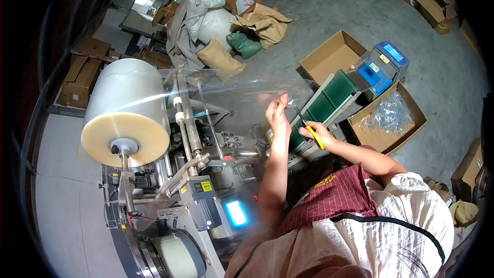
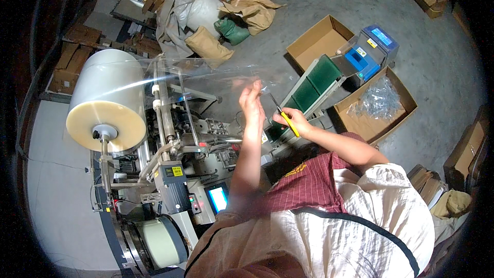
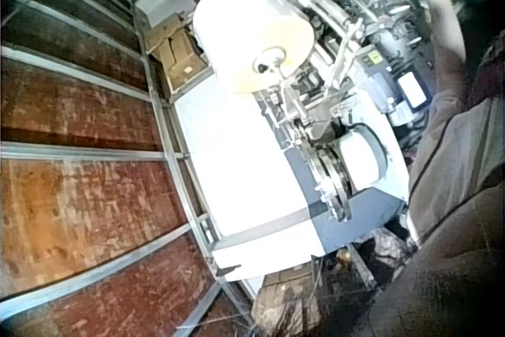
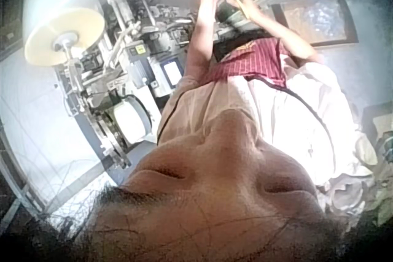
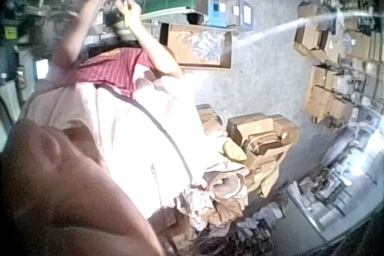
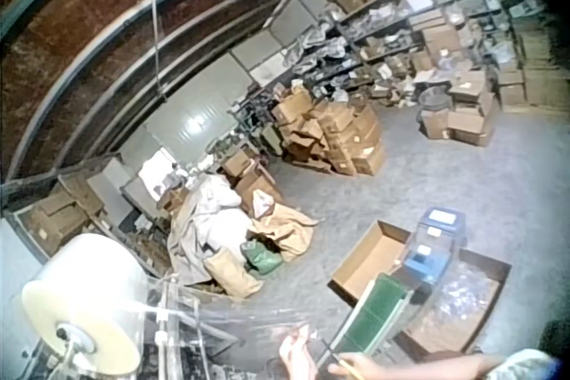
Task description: The person uses a piece of plastic film to collect items from a vibrating bowl feeder, cuts the film with shears to separate the package, and places it into a box.
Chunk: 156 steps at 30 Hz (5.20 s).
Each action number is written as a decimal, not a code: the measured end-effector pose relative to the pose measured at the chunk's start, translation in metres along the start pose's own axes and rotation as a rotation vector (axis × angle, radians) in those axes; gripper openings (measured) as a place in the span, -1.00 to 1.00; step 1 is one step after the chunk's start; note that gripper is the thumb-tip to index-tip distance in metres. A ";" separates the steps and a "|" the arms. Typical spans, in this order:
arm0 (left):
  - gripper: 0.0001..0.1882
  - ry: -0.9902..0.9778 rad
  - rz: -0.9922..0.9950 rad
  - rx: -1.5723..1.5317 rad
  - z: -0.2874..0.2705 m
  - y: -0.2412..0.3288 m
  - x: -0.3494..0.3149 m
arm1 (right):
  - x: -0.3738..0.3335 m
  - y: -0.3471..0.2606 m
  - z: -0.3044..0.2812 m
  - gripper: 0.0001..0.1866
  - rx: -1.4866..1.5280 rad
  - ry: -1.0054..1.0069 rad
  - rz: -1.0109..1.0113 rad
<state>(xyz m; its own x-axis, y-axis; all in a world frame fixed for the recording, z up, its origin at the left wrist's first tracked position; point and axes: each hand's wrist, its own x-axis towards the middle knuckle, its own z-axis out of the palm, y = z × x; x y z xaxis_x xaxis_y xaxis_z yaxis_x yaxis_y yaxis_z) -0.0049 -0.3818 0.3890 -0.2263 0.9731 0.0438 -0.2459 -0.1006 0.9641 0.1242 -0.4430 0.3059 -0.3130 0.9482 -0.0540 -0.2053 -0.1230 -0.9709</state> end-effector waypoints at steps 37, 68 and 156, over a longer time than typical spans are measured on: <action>-0.83 0.063 0.044 0.047 0.025 0.005 -0.004 | 0.038 -0.016 -0.009 -0.52 0.052 0.108 -0.098; -0.88 0.025 0.014 0.095 0.017 0.012 -0.018 | 0.070 -0.050 -0.041 -0.51 -0.395 0.006 -0.472; -0.83 -0.017 0.062 -0.331 -0.008 0.068 -0.028 | 0.089 -0.224 0.005 -0.84 -0.419 -0.269 -0.476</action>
<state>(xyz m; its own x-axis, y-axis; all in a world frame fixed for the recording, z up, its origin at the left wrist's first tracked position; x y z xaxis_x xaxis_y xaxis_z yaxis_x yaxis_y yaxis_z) -0.0228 -0.4173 0.4515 -0.2357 0.9659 0.1071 -0.5252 -0.2193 0.8222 0.1374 -0.3328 0.5195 -0.5077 0.7586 0.4084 -0.0189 0.4641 -0.8856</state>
